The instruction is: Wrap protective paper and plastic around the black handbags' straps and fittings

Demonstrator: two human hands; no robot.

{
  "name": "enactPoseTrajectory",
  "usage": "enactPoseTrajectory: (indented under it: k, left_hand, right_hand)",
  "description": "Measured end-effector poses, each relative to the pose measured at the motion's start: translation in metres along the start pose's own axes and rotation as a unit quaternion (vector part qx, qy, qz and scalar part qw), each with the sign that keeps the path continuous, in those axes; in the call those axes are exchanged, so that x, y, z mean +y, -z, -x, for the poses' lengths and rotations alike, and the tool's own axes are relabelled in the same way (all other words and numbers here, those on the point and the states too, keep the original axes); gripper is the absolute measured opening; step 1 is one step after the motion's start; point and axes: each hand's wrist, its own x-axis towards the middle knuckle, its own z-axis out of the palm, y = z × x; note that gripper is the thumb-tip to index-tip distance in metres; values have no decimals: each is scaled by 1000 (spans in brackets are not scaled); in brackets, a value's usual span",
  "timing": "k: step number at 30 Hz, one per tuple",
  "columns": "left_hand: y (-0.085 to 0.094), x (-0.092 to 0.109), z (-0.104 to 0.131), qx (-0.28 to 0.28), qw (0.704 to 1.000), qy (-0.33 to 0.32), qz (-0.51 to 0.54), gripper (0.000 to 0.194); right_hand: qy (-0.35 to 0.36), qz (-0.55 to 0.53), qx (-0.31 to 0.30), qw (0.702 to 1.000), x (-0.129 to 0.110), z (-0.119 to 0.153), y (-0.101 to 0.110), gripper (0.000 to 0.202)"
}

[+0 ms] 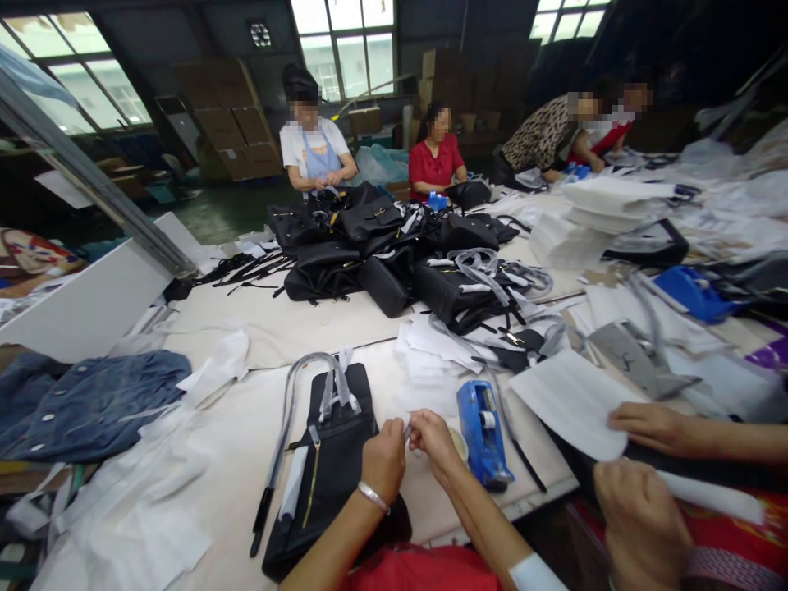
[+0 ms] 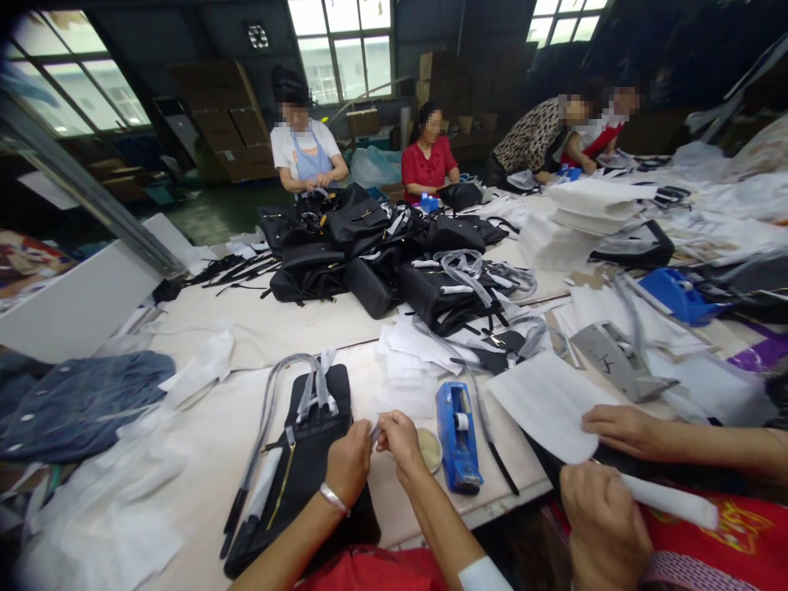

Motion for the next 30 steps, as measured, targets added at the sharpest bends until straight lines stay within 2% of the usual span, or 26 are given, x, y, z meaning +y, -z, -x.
enactPoseTrajectory:
  k: [3,6,8,11,13,16,18,20,22,23,24,27,28,30]
  left_hand:
    - [0,0,-1,-9,999,-31,-42,20]
    - [1,1,2,-20,998,-40,-31,25]
    - [5,3,6,-32,997,-59,25,29]
    - [10,1,11,-39,978,-74,190,32]
    - [10,-3,11,-46,940,-28,336,35]
    - [2,-9,4,-81,838,106,528,36]
    - [-4,-12,1,-108,781,158,595,35]
    - [-4,-12,0,-132,756,168,618,33]
    - [0,-13,2,-141,754,165,620,31]
    - [3,-14,3,-140,756,166,617,30]
    - [7,-15,5,-136,758,169,616,30]
    - [16,-20,9,-131,749,182,623,32]
    - [18,-21,10,-134,744,184,628,32]
    - [19,-24,11,-144,736,181,636,33]
  right_hand:
    - [33,-9,-17,999,-4,9,0,27]
    - [70,-15,-39,997,-1,14,3,32]
    - [83,-12,-32,996,3,14,7,32]
    - [85,17,-6,996,10,12,16,32]
    - [94,37,-7,995,13,11,19,30]
    - [163,109,0,981,14,13,15,26]
    - [228,183,19,956,12,18,10,26]
    - [257,232,7,938,8,24,10,31]
    - [249,260,-23,933,4,32,23,35]
    - [243,282,-14,928,2,37,35,35]
    - [237,312,26,920,0,42,50,33]
    - [195,399,238,864,-6,60,101,22]
    - [175,412,283,848,-8,65,115,19]
    - [152,424,312,836,-12,75,133,14]
